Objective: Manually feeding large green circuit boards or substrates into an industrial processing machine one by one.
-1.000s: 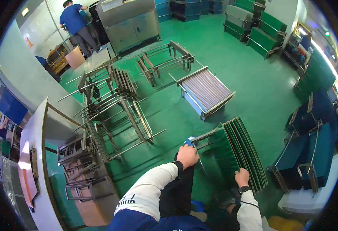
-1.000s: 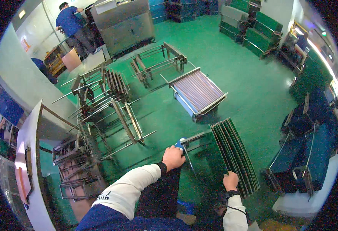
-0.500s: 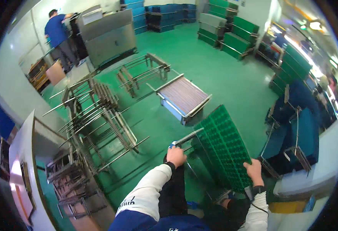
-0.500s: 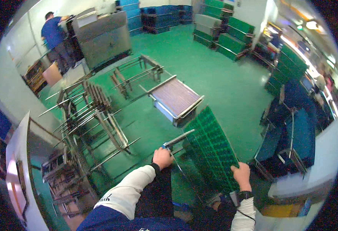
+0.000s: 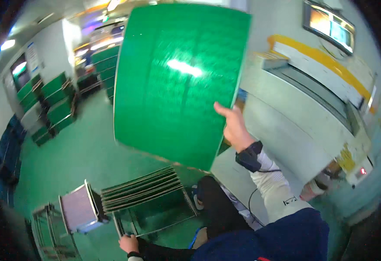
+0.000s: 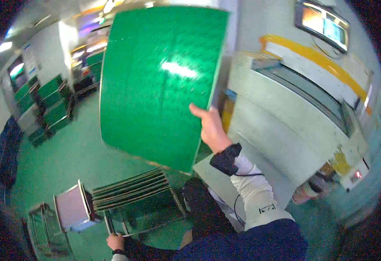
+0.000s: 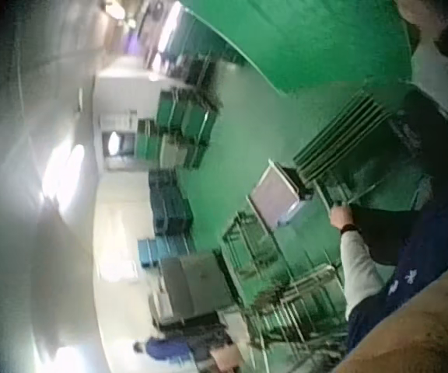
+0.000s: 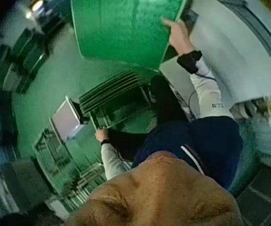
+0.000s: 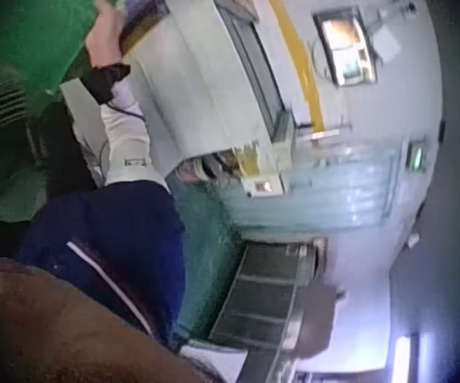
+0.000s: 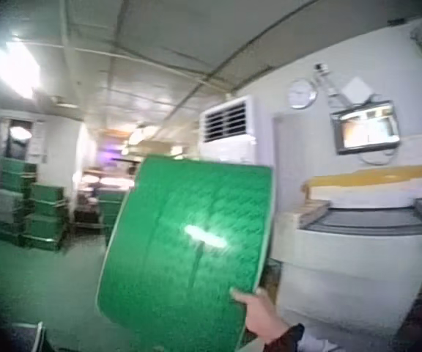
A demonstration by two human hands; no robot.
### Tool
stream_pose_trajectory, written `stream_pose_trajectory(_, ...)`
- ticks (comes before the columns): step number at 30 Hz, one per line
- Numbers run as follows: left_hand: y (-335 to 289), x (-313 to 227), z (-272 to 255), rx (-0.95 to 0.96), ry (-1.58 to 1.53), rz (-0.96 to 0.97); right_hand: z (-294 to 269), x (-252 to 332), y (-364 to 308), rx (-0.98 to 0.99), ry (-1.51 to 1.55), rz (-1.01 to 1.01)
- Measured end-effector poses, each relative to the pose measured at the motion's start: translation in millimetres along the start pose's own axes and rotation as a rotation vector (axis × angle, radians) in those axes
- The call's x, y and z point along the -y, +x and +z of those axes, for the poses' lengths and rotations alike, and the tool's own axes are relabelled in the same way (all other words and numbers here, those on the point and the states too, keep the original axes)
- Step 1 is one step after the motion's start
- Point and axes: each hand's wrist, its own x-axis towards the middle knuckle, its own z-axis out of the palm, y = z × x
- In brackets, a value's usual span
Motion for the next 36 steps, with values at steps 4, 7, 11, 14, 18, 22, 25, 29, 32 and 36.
stream_pose_trajectory(4,9,-7,4,0.075,0.059,0.016,-42,87,-7,-0.11,0.42,-0.273)
stream_pose_trajectory(7,9,-15,-17,0.17,0.077,0.015,-82,121,-7,-0.08,0.31,-0.449)
stream_pose_trajectory(11,11,-32,-35,0.44,0.12,0.062,-139,138,-19,-0.025,0.133,-0.395)
stream_pose_trajectory(14,19,-31,-30,0.519,0.115,-0.033,-186,143,-11,-0.119,0.19,-0.447)
stream_pose_trajectory(18,13,-35,-31,0.443,0.12,0.03,-229,155,-9,-0.454,0.123,-0.461)
stream_pose_trajectory(22,21,-25,-15,0.46,0.144,0.005,-262,154,-16,-0.649,0.103,-0.412)
stream_pose_trajectory(25,19,-31,-17,0.425,0.135,0.062,-295,138,-19,-0.626,0.08,-0.452)
stream_pose_trajectory(29,22,-25,-13,0.405,0.176,0.076,-299,122,-21,-0.718,0.158,-0.444)
stream_pose_trajectory(32,25,-16,-5,0.384,0.157,0.082,-288,120,-25,-0.679,0.163,-0.413)
stream_pose_trajectory(36,24,-15,-6,0.397,0.172,0.067,-281,123,-26,-0.674,0.113,-0.388)
